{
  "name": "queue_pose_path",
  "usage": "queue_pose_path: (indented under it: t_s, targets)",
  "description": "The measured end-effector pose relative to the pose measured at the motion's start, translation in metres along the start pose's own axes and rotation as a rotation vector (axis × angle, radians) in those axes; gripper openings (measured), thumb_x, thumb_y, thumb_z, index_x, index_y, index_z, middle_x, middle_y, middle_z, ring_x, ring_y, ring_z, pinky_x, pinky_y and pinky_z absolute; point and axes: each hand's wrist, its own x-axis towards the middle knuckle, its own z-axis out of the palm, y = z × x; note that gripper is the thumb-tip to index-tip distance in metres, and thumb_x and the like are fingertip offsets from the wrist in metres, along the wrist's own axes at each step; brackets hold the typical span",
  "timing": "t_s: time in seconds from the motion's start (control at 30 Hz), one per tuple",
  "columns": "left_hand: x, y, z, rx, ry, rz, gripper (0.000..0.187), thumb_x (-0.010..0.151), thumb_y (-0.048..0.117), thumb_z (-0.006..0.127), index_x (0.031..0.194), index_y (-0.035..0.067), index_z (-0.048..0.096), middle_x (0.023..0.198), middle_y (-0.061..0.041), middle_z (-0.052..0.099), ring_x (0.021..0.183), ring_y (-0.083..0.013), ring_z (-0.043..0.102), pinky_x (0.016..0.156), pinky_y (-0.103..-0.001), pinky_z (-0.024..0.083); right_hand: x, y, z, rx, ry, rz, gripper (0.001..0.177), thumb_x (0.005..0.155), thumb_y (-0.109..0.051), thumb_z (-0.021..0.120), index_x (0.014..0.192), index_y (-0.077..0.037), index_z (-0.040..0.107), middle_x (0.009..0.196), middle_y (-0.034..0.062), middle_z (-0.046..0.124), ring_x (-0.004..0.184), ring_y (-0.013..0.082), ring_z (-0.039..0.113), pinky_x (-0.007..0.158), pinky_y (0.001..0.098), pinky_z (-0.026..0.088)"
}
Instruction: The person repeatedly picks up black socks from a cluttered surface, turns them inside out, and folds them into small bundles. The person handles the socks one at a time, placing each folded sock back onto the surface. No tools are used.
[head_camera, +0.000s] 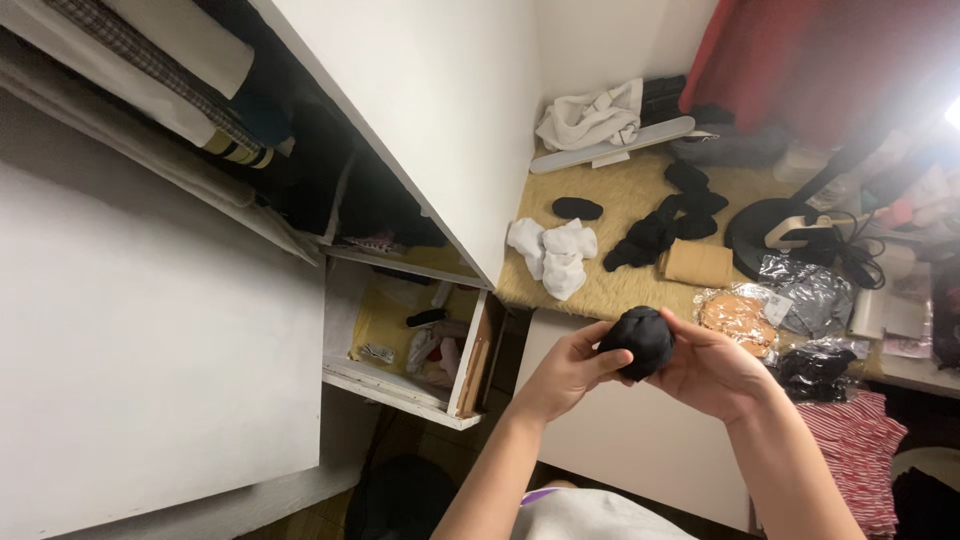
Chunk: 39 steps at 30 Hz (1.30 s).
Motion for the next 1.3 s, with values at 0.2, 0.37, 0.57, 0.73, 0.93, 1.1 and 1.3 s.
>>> queue_pose_path:
  t_s: [0.2,0.37,0.57,0.73,0.93,1.1,1.3]
  targets:
    - [-0.004,-0.016,-0.009,-0.038,0.026,0.079,0.033,0.101,0.02,0.072,0.128,0.001,0.065,0.119,0.002,0.064,0.11,-0.0091,0.061,0.1,-0.026,0.049,0.004,0.008,-0.01,-0.256,0.07,-0.085,0.038,0.101,-0.032,0.052,0.117,-0.002,0.067,0.104,0.0086,0.071,0.091,0.0181,0.067,0.083,0.0375,0.054]
    - [-0.002,-0.023,-0.013,0.023,0.135,0.086,0.032,0.103,0.021,0.071,0.128,0.004,0.066,0.116,0.004,0.063,0.103,-0.0072,0.056,0.091,-0.027,0.045,0.002,0.019,-0.022,-0.366,0.007,-0.19,0.028,0.102,-0.025,0.059,0.115,-0.001,0.065,0.098,0.0036,0.068,0.088,0.0103,0.06,0.079,0.0295,0.049]
    - [0.002,-0.025,-0.014,-0.133,0.174,0.077,0.034,0.1,0.025,0.07,0.125,0.002,0.067,0.112,-0.003,0.069,0.106,-0.0128,0.064,0.099,-0.032,0.052,0.007,0.032,-0.028,-0.33,-0.001,-0.189,0.024,0.104,-0.023,0.053,0.113,-0.002,0.06,0.094,0.0051,0.065,0.083,0.0131,0.06,0.073,0.0307,0.049]
    - [0.002,-0.029,-0.007,-0.144,0.227,0.126,0.034,0.099,0.025,0.072,0.124,0.002,0.068,0.109,-0.002,0.07,0.105,-0.0138,0.064,0.1,-0.033,0.05,0.01,0.039,-0.03,-0.31,-0.059,-0.133,0.036,0.108,-0.03,0.043,0.114,0.002,0.057,0.089,0.015,0.065,0.074,0.0199,0.065,0.061,0.0327,0.052]
    - [-0.005,-0.03,-0.003,0.137,0.289,0.174,0.041,0.096,0.033,0.074,0.125,0.004,0.07,0.105,-0.002,0.071,0.105,-0.0108,0.063,0.105,-0.032,0.043,0.014,0.044,-0.032,0.107,-0.152,0.064,0.04,0.107,-0.024,0.043,0.121,0.011,0.058,0.103,0.0186,0.071,0.09,0.024,0.073,0.077,0.0293,0.059]
    - [0.001,-0.031,-0.002,0.238,0.337,0.186,0.041,0.098,0.034,0.07,0.123,0.003,0.069,0.108,0.001,0.073,0.106,-0.0078,0.065,0.099,-0.027,0.048,0.023,0.057,-0.029,0.14,0.113,-0.089,0.033,0.103,-0.018,0.049,0.115,0.012,0.056,0.101,0.0158,0.068,0.094,0.0229,0.073,0.091,0.0327,0.061]
    - [0.007,-0.025,0.005,0.598,0.462,0.054,0.039,0.095,0.028,0.073,0.123,0.003,0.066,0.091,-0.002,0.07,0.076,-0.0087,0.062,0.067,-0.025,0.051,0.016,0.071,-0.007,-0.724,0.451,-0.713,0.02,0.101,-0.011,0.066,0.108,0.007,0.063,0.095,0.012,0.07,0.085,0.015,0.063,0.074,0.0288,0.052]
